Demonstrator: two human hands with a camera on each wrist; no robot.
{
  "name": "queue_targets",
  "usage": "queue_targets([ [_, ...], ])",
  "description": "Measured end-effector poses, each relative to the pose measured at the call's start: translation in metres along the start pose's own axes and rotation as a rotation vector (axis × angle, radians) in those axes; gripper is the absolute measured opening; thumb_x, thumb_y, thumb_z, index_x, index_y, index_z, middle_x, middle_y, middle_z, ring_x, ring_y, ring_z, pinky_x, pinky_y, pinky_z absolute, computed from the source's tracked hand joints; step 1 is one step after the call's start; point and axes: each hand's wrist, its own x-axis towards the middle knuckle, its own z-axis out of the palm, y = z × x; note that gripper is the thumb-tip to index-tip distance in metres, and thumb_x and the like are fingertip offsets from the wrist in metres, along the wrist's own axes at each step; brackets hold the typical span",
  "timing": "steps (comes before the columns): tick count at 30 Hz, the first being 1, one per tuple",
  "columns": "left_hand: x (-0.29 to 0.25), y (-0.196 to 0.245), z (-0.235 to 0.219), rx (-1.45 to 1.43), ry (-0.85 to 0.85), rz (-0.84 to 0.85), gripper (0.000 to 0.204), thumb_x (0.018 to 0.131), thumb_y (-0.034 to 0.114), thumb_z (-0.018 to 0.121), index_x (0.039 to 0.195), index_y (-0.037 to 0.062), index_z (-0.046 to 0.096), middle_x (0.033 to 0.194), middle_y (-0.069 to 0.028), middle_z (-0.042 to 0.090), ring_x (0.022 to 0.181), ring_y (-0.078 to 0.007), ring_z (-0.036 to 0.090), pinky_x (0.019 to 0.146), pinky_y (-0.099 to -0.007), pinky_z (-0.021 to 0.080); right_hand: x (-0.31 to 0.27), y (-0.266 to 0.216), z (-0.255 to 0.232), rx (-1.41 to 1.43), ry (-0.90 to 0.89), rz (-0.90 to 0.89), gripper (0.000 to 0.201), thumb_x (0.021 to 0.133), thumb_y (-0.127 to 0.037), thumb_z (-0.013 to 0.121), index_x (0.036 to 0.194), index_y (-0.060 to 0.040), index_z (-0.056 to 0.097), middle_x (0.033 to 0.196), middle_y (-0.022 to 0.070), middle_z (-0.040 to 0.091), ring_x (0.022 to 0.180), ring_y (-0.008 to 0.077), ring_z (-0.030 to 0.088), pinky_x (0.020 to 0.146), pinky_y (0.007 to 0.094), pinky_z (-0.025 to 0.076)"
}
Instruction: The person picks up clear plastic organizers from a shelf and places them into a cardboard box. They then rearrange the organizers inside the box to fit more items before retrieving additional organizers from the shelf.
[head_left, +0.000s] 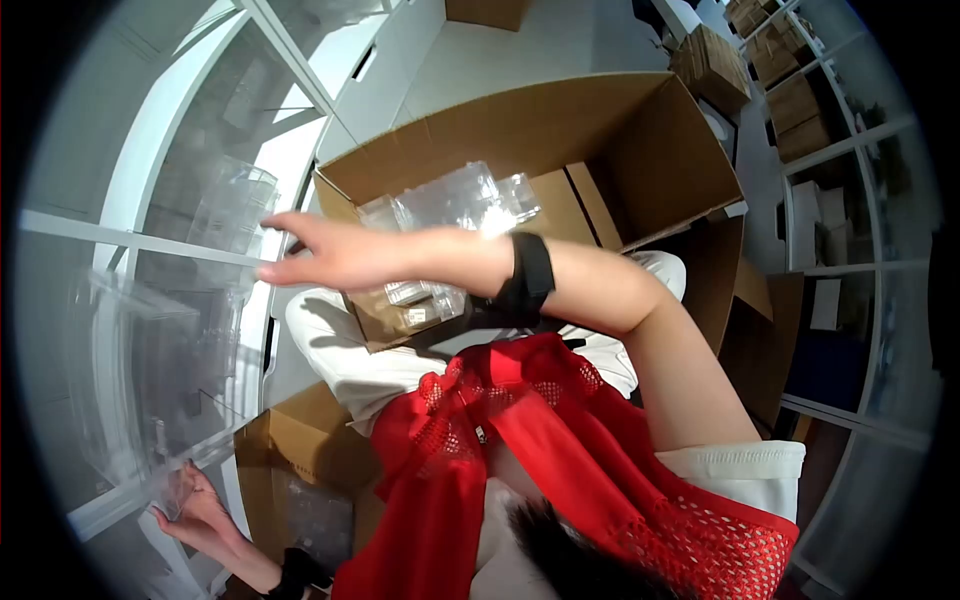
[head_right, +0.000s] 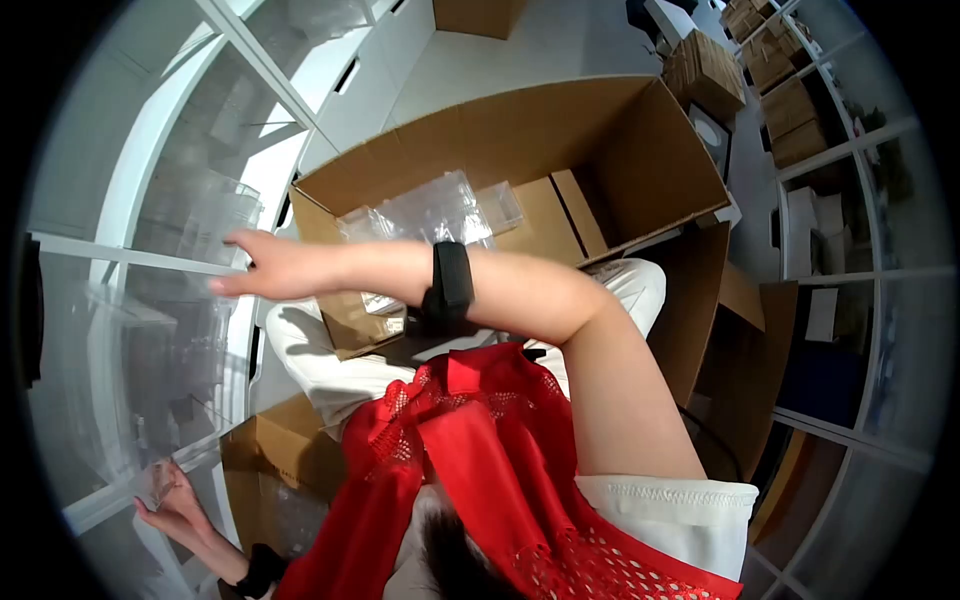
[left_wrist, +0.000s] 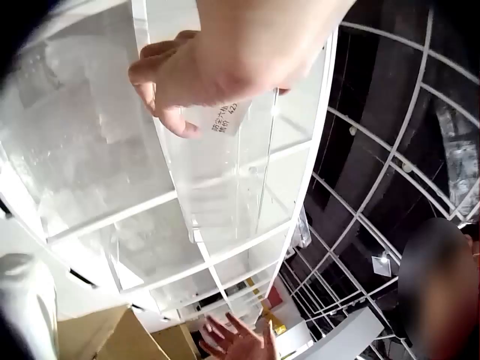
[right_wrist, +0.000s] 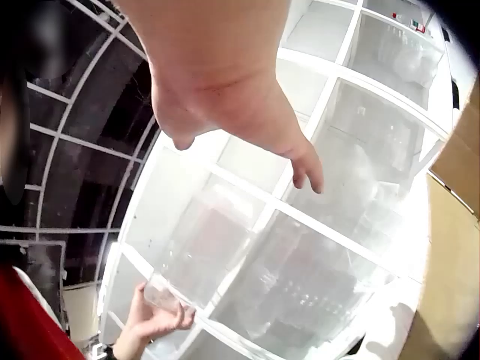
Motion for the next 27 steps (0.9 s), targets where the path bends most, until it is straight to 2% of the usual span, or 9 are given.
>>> queue_targets([
  [5, -0.019, -0.065, 0.070, 0.113, -0.332, -0.260, 0.059, 0.079, 0.030, 0.059, 0.119, -0.0086, 0.037, 0.121, -0.0189, 0.041, 0.110, -0.0297, 0.041, 0.099, -0.0403, 0.032, -0.019, -0.040, -0.044, 0.179, -0.107, 0.118, 0.109, 0.075, -0.068, 0.046, 0.134, 0.0097, -0.003, 0.142, 0.0271, 0.003, 0.134, 0.0328, 0.007, 0.107, 0.0413, 0.017],
  [10, -0.007, -0.164, 0.149, 0.200, -0.470, -0.461, 0.059, 0.081, 0.035, 0.056, 0.118, -0.0065, 0.039, 0.120, -0.0203, 0.043, 0.109, -0.0289, 0.042, 0.098, -0.0396, 0.033, -0.068, -0.009, -0.108, 0.376, 0.127, 0.344, 0.086, 0.076, -0.057, 0.054, 0.138, -0.0082, 0.021, 0.145, 0.0187, 0.000, 0.134, 0.0347, -0.001, 0.101, 0.0605, 0.011],
  [11, -0.005, -0.182, 0.162, 0.197, -0.542, -0.568, 0.059, 0.081, 0.035, 0.056, 0.119, -0.0062, 0.038, 0.120, -0.0202, 0.043, 0.110, -0.0293, 0.042, 0.098, -0.0393, 0.033, -0.081, -0.003, -0.121, 0.442, 0.338, 0.467, 0.076, 0.078, -0.053, 0.055, 0.137, -0.0124, 0.028, 0.145, 0.0154, 0.005, 0.133, 0.0346, 0.009, 0.101, 0.0594, 0.014],
  [12, -0.010, -0.203, 0.179, 0.238, -0.534, -0.583, 0.056, 0.082, 0.035, 0.055, 0.118, -0.0043, 0.039, 0.119, -0.0195, 0.043, 0.111, -0.0298, 0.041, 0.097, -0.0410, 0.034, -0.098, 0.005, -0.137, 0.509, 0.325, 0.344, 0.071, 0.075, -0.052, 0.058, 0.132, -0.0155, 0.037, 0.138, 0.0149, 0.025, 0.126, 0.0306, 0.027, 0.098, 0.0579, 0.022],
  [14, -0.017, -0.248, 0.206, 0.347, -0.618, -0.640, 0.057, 0.083, 0.037, 0.054, 0.122, -0.0016, 0.036, 0.120, -0.0181, 0.042, 0.114, -0.0308, 0.040, 0.097, -0.0423, 0.036, -0.122, 0.017, -0.167, 0.393, 0.614, 0.404, 0.057, 0.072, -0.049, 0.061, 0.119, -0.0169, 0.051, 0.107, 0.0104, 0.053, 0.098, 0.0232, 0.052, 0.087, 0.0474, 0.038],
  [18, -0.003, -0.338, 0.234, 0.882, -0.903, -0.783, 0.066, 0.086, 0.042, 0.050, 0.134, 0.0042, 0.025, 0.134, -0.0174, 0.031, 0.123, -0.0330, 0.034, 0.098, -0.0421, 0.034, -0.177, 0.068, -0.254, 0.396, 0.507, 0.442, 0.053, 0.076, -0.045, 0.059, 0.115, -0.0092, 0.050, 0.106, 0.0090, 0.055, 0.098, 0.0220, 0.054, 0.085, 0.0397, 0.043],
  [21, 0.028, -0.378, 0.235, 1.415, -1.264, -0.245, 0.063, 0.089, 0.035, 0.048, 0.136, 0.0029, 0.021, 0.136, -0.0200, 0.031, 0.124, -0.0298, 0.034, 0.101, -0.0378, 0.029, -0.217, 0.118, -0.308, 0.230, 0.520, 0.613, 0.064, 0.072, -0.044, 0.063, 0.123, -0.0099, 0.043, 0.115, 0.0087, 0.049, 0.109, 0.0226, 0.046, 0.088, 0.0389, 0.039],
  [24, 0.075, -0.390, 0.225, 1.675, -1.286, 0.524, 0.060, 0.083, 0.029, 0.056, 0.131, 0.0031, 0.032, 0.134, -0.0209, 0.032, 0.126, -0.0334, 0.030, 0.103, -0.0395, 0.026, -0.262, 0.188, -0.355, 0.063, 0.525, 0.820, 0.079, 0.068, -0.038, 0.066, 0.131, -0.0060, 0.030, 0.120, 0.0110, 0.044, 0.111, 0.0241, 0.042, 0.088, 0.0422, 0.037],
  [27, 0.116, -0.382, 0.221, 1.848, -1.143, 0.844, 0.052, 0.080, 0.015, 0.058, 0.128, 0.0044, 0.038, 0.133, -0.0184, 0.033, 0.123, -0.0348, 0.032, 0.101, -0.0414, 0.028, -0.298, 0.253, -0.377, 0.115, 0.468, 0.979, 0.083, 0.066, -0.029, 0.065, 0.132, -0.0002, 0.024, 0.121, 0.0120, 0.045, 0.112, 0.0212, 0.041, 0.089, 0.0376, 0.039],
])
